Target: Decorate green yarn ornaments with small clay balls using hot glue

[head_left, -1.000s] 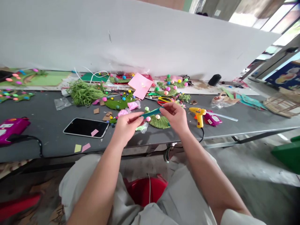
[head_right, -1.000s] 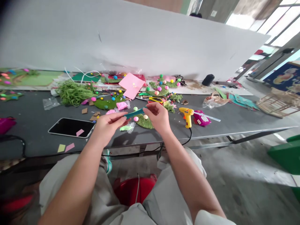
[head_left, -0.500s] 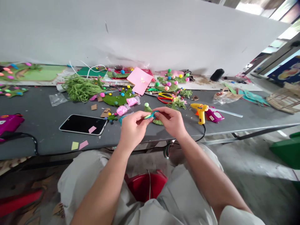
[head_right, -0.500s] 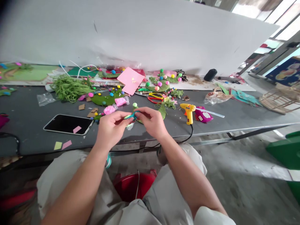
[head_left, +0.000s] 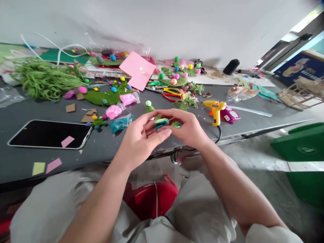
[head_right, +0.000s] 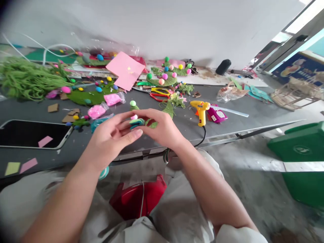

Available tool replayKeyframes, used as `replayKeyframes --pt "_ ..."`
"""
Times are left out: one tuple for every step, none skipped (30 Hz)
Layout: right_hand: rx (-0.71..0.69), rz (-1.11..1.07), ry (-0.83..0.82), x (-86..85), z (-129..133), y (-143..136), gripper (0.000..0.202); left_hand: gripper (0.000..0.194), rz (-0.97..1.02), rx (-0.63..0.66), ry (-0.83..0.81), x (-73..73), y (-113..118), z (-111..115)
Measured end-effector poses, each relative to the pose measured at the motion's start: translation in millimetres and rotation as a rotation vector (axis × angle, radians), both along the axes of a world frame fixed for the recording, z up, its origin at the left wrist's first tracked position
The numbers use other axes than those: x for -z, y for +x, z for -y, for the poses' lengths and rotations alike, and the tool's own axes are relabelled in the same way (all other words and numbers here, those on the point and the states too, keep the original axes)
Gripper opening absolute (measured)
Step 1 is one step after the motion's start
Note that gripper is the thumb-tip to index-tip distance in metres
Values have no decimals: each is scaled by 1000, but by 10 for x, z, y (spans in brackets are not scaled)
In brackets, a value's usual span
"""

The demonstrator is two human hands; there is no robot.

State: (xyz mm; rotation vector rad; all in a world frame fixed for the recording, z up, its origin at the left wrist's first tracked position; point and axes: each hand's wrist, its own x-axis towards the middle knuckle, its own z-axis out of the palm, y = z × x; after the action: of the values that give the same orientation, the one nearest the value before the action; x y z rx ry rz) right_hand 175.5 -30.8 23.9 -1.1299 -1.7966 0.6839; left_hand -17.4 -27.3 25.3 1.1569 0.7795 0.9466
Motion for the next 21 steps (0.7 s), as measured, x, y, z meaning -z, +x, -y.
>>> replayKeyframes --pt "12 30 34 11 14 -13 31 60 -32 -48 1 14 3 -8" --pt "26 61 68 14 30 -18 26 55 -70 -91 8 28 3 -17" --pt "36 92 92 10 48 -17 22 50 -104 -119 24 39 0 -26" --pt "39 120 104 -1 66 -11 20 46 -129 -132 46 46 -3 -32" --pt "36 142 103 -16 85 -1 19 42 -147 -136 67 47 -8 -37" --pt "30 156 95 -35 102 11 19 38 -156 -146 82 44 -12 -39" --pt "23 158 79 -53 117 24 20 36 -160 -159 91 37 -17 -40" --pt "21 141 58 -70 128 37 20 34 -166 -178 97 28 -22 -40" --pt "26 105 33 -84 135 50 19 32 -173 -195 102 19 -28 -40" --pt "42 51 5 -94 137 62 17 31 -184 -210 110 11 -35 -41" --pt "66 -12 -24 -101 135 73 15 29 -195 -223 121 6 -42 -44" --pt "98 -70 -43 -106 130 84 14 28 -205 -232 131 3 -48 -47" --pt "135 -117 -43 -109 122 94 14 27 -204 -236 135 2 -52 -50" --pt "168 -151 -21 -112 113 102 14 27 -187 -230 128 1 -52 -53" --pt "186 -171 14 -114 104 108 13 27 -152 -211 109 -2 -48 -54" --pt "186 -181 58 -116 96 109 11 27 -105 -175 81 -10 -39 -51" --pt "169 -183 100 -117 90 107 9 27 -49 -121 51 -22 -26 -46" --pt "139 -175 127 -116 85 102 8 29 9 -52 25 -39 -11 -37" --pt "102 -154 134 -114 81 95 12 32 59 23 5 -59 6 -26" --pt "68 -121 126 -110 80 87 20 36 94 93 -8 -78 22 -14" --pt "45 -80 109 -103 82 78 28 40 110 138 -12 -94 35 -2"
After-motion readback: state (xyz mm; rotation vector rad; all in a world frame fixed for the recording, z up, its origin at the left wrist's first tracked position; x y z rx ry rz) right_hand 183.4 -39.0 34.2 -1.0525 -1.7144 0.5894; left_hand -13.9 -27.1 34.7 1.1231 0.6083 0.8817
